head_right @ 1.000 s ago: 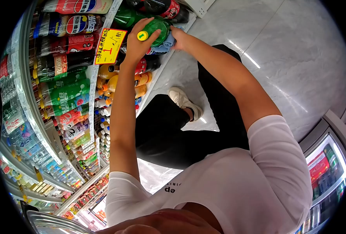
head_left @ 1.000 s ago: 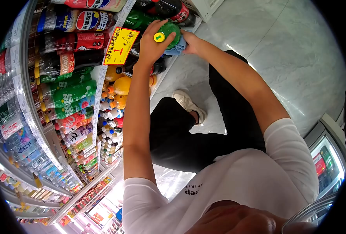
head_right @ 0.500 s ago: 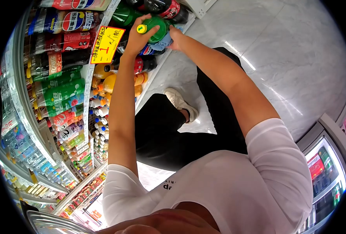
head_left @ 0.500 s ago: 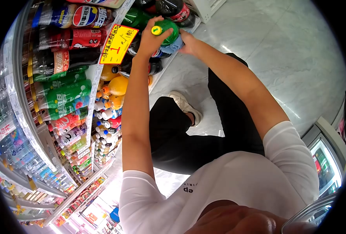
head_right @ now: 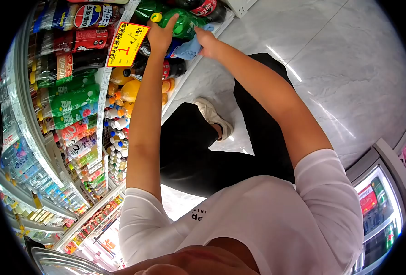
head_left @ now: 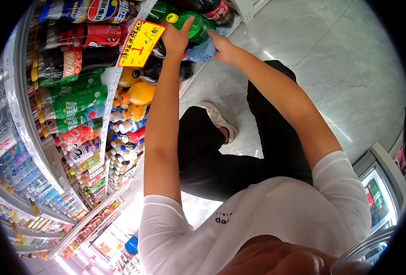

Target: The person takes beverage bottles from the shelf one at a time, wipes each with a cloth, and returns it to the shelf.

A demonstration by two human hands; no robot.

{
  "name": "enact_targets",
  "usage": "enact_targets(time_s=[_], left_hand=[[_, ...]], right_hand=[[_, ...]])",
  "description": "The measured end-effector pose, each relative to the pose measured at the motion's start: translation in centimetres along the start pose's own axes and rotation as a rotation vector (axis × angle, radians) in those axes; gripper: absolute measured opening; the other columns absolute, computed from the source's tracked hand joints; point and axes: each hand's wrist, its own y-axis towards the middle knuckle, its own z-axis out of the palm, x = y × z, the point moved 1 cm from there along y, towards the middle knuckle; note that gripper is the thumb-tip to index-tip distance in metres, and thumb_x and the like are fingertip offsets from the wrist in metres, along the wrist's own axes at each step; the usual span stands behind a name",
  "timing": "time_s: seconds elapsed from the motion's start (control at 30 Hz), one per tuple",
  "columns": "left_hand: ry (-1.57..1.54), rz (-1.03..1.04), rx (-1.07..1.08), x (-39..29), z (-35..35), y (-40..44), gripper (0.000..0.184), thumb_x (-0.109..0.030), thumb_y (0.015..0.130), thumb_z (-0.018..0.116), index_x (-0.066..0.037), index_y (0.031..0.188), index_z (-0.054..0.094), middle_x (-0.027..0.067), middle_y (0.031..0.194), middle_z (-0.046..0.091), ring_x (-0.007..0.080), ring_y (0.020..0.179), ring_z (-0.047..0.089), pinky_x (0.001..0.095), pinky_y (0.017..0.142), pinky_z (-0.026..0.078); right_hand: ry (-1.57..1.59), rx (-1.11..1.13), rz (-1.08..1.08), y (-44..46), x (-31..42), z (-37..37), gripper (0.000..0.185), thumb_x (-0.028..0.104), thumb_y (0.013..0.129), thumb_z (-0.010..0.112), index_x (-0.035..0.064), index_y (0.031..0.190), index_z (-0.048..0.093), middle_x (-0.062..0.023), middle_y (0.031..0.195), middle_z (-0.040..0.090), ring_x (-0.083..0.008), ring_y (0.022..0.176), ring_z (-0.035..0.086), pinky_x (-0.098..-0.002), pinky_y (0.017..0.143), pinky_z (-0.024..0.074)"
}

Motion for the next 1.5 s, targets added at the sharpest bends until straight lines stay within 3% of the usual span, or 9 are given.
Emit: enact_targets(time_s=[0.27, 0.57, 0.83, 1.0, 1.1, 1.17, 1.2, 1.3, 1.5], left_hand=[[0.067, -0.191, -0.031, 3.2, 1.8, 1.5, 0.106, -0.058, 0.078, 0.076, 0.007, 0.142, 0.021, 0.0345, 0.131, 0.050, 0.0470, 0.119, 0.054, 0.0453, 0.099, 0.044], [-0.158, -0.288, -0.137, 2.6, 2.8, 1.1, 0.091, -0.038, 0.079, 0.081, 0.007, 0.142, 0.033, 0.0317, 0.135, 0.048, 0.0405, 0.121, 0.053, 0.0422, 0.101, 0.043], [-0.027, -0.092, -0.141, -1.9, 0.6, -6.1, 0.072, -0.022, 0.082, 0.077, 0.008, 0.137, 0.041, 0.0289, 0.133, 0.049, 0.0396, 0.118, 0.053, 0.0441, 0.097, 0.047], [-0.319, -0.201, -0.013, -3.2, 0.4, -13.1, 0.051, -0.014, 0.086, 0.069, 0.004, 0.130, 0.050, 0.0266, 0.128, 0.055, 0.0413, 0.122, 0.051, 0.0448, 0.107, 0.038], [-0.411, -0.304, 0.124, -3.7, 1.0, -17.0, 0.045, -0.018, 0.086, 0.071, 0.001, 0.124, 0.056, 0.0227, 0.120, 0.063, 0.0383, 0.113, 0.061, 0.0425, 0.099, 0.047], [-0.513, -0.444, 0.203, -3.9, 2.0, -18.2, 0.041, -0.019, 0.087, 0.072, -0.001, 0.121, 0.059, 0.0199, 0.115, 0.066, 0.0353, 0.107, 0.065, 0.0415, 0.095, 0.050], [-0.652, -0.556, 0.201, -3.8, 3.1, -17.8, 0.038, -0.015, 0.090, 0.072, 0.001, 0.122, 0.058, 0.0129, 0.110, 0.071, 0.0236, 0.104, 0.069, 0.0344, 0.093, 0.051], [-0.707, -0.442, -0.029, -5.7, 5.1, -14.0, 0.038, -0.014, 0.091, 0.071, 0.001, 0.123, 0.058, 0.0129, 0.113, 0.070, 0.0220, 0.106, 0.067, 0.0348, 0.092, 0.052], [-0.536, -0.336, -0.115, -7.5, 10.6, -8.6, 0.090, -0.020, 0.077, 0.085, 0.007, 0.143, 0.031, 0.0280, 0.141, 0.041, 0.0393, 0.132, 0.041, 0.0446, 0.109, 0.038]], right_hand=[[-0.023, 0.019, 0.025, -7.1, 0.3, 0.1, 0.036, 0.030, 0.102, 0.053, 0.0015, 0.123, 0.054, -0.0135, 0.120, 0.064, -0.0265, 0.107, 0.066, -0.0443, 0.094, 0.0548], [0.105, 0.053, -0.006, -12.6, 2.7, -3.2, 0.039, 0.028, 0.102, 0.052, 0.0004, 0.129, 0.053, -0.0127, 0.126, 0.063, -0.0259, 0.115, 0.062, -0.0402, 0.100, 0.0506], [0.134, -0.053, -0.250, -18.6, 5.2, 0.8, 0.050, 0.037, 0.103, 0.048, -0.0007, 0.136, 0.050, -0.0118, 0.129, 0.062, -0.0262, 0.118, 0.061, -0.0391, 0.100, 0.0502], [-0.231, -0.291, -0.472, -17.2, 7.5, -1.0, 0.059, 0.044, 0.100, 0.054, -0.0023, 0.136, 0.051, -0.0113, 0.128, 0.062, -0.0227, 0.112, 0.061, -0.0343, 0.097, 0.0477], [-0.944, -0.427, -0.558, -16.8, 11.1, -2.2, 0.057, 0.044, 0.100, 0.055, -0.0038, 0.131, 0.057, -0.0126, 0.121, 0.065, -0.0218, 0.107, 0.062, -0.0316, 0.092, 0.0478], [-1.395, -0.324, -0.473, -19.0, 13.5, -1.8, 0.054, 0.046, 0.099, 0.053, -0.0038, 0.117, 0.062, -0.0137, 0.100, 0.066, -0.0218, 0.090, 0.063, -0.0334, 0.081, 0.0483], [-1.618, -0.262, -0.426, -19.8, 14.9, -0.7, 0.053, 0.047, 0.099, 0.052, -0.0038, 0.110, 0.064, -0.0142, 0.089, 0.067, -0.0217, 0.082, 0.063, -0.0343, 0.075, 0.0485], [-1.882, 0.099, -0.151, -24.3, 19.3, 3.9, 0.053, 0.047, 0.098, 0.053, -0.0046, 0.101, 0.063, -0.0146, 0.074, 0.062, -0.0224, 0.068, 0.057, -0.0365, 0.068, 0.0471], [-1.840, -0.046, -0.328, -23.5, 22.5, -1.8, 0.039, 0.034, 0.098, 0.058, -0.0051, 0.099, 0.060, -0.0159, 0.073, 0.061, -0.0236, 0.066, 0.056, -0.0362, 0.068, 0.0471]])
